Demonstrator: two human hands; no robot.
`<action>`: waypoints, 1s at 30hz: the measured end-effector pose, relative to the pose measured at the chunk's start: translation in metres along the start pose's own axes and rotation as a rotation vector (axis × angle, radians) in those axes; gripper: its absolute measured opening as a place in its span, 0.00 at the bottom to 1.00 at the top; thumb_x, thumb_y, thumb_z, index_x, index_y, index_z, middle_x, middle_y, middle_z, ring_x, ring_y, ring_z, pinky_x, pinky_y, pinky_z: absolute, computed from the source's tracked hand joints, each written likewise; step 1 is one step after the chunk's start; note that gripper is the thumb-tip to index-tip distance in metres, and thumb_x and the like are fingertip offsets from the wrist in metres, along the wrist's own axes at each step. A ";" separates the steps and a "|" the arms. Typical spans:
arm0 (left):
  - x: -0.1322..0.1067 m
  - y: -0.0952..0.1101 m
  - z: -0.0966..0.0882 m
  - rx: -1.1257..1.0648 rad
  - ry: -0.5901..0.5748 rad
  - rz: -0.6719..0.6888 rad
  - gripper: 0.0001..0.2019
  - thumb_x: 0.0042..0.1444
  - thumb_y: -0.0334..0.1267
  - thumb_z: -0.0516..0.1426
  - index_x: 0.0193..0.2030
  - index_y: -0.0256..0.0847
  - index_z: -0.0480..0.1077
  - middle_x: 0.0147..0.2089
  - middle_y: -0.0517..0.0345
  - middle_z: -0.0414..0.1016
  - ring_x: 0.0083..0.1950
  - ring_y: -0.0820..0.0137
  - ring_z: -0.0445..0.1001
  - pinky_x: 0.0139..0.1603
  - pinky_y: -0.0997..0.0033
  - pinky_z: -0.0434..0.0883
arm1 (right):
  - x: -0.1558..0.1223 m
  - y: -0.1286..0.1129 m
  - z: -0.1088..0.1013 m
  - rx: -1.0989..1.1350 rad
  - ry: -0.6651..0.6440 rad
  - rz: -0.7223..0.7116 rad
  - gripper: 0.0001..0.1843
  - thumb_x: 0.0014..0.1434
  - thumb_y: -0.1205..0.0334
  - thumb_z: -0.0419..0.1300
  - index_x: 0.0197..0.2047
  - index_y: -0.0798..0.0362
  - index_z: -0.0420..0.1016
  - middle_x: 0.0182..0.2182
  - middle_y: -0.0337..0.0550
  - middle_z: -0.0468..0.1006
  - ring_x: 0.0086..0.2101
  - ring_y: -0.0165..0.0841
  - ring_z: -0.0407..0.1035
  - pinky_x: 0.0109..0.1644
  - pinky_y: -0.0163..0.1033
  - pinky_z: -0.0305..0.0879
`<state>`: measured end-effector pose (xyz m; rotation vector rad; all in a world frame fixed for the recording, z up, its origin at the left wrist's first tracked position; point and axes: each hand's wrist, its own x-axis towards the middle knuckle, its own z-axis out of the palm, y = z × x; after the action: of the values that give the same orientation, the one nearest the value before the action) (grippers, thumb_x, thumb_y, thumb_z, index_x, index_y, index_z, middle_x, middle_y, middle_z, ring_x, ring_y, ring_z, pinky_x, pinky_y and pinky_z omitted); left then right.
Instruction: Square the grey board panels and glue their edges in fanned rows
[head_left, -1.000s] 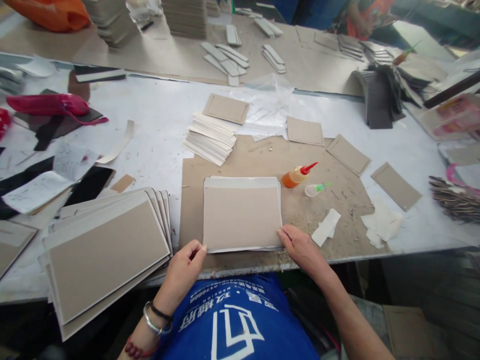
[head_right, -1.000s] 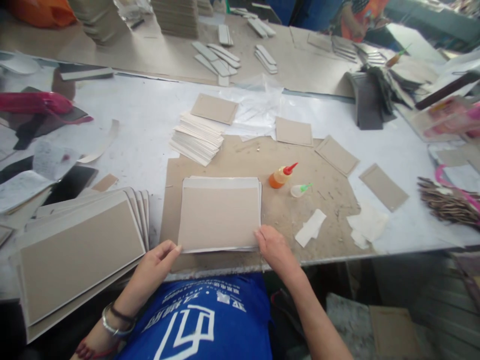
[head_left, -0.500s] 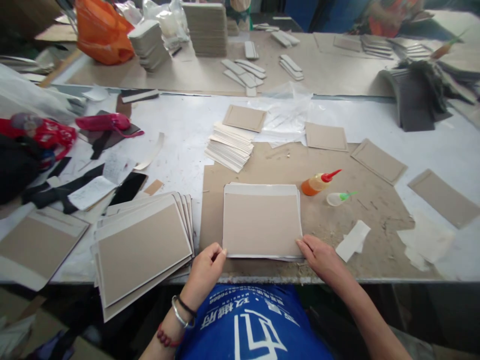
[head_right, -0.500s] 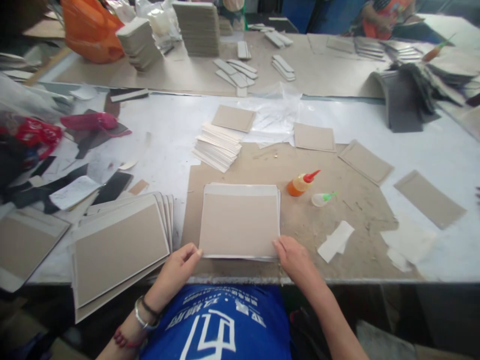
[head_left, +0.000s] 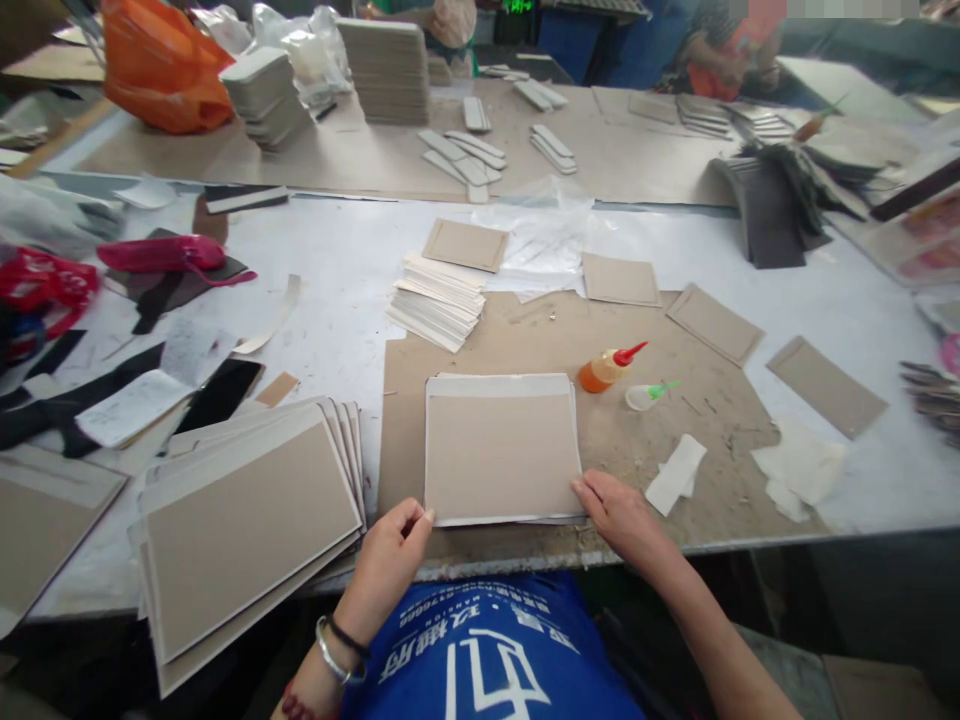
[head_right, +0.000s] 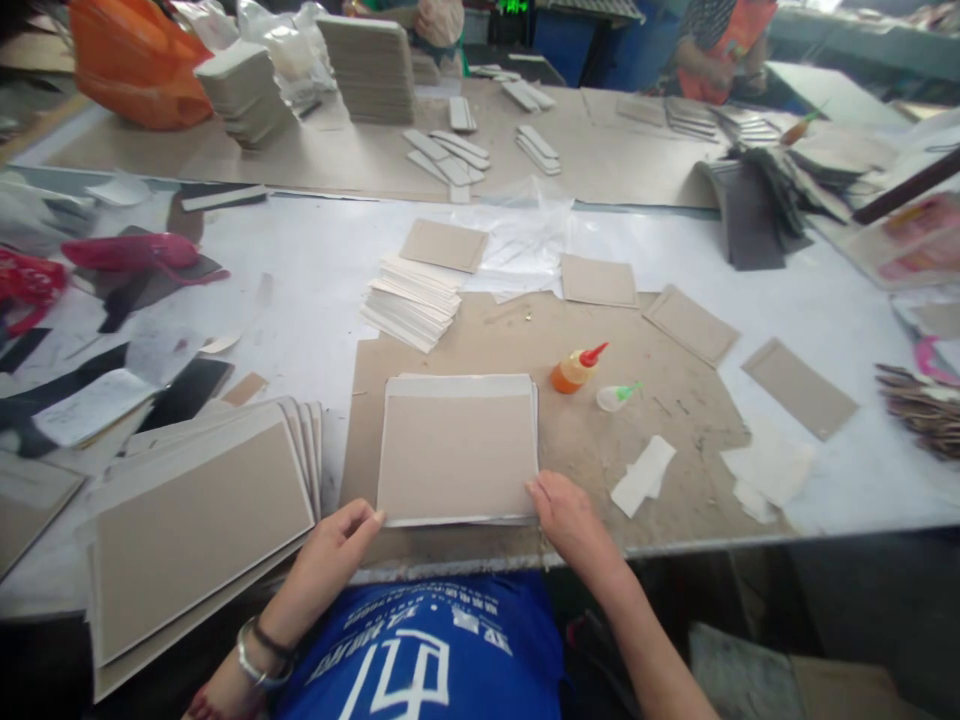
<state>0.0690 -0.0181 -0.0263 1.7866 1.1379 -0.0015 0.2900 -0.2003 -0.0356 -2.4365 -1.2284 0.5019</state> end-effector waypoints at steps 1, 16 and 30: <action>0.000 0.000 0.000 0.007 -0.006 -0.002 0.19 0.47 0.55 0.46 0.18 0.42 0.53 0.18 0.65 0.52 0.24 0.73 0.56 0.26 0.73 0.55 | 0.000 -0.001 0.000 -0.010 0.000 0.004 0.16 0.60 0.55 0.41 0.23 0.49 0.58 0.22 0.41 0.69 0.25 0.33 0.65 0.30 0.36 0.58; 0.002 -0.005 0.003 0.035 -0.021 -0.022 0.19 0.47 0.56 0.46 0.19 0.42 0.54 0.18 0.66 0.52 0.24 0.73 0.55 0.27 0.72 0.54 | 0.001 -0.005 0.000 -0.123 -0.118 0.094 0.13 0.60 0.61 0.44 0.25 0.51 0.61 0.27 0.44 0.72 0.31 0.34 0.67 0.35 0.36 0.58; 0.005 -0.009 -0.002 -0.324 -0.058 -0.181 0.19 0.40 0.54 0.56 0.23 0.40 0.58 0.17 0.67 0.62 0.20 0.75 0.62 0.22 0.76 0.60 | 0.002 -0.001 0.001 -0.084 -0.084 0.037 0.15 0.59 0.58 0.42 0.24 0.50 0.59 0.25 0.44 0.72 0.29 0.35 0.67 0.34 0.36 0.59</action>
<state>0.0647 -0.0125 -0.0347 1.3870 1.1816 0.0222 0.2899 -0.1974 -0.0364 -2.5359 -1.2632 0.5793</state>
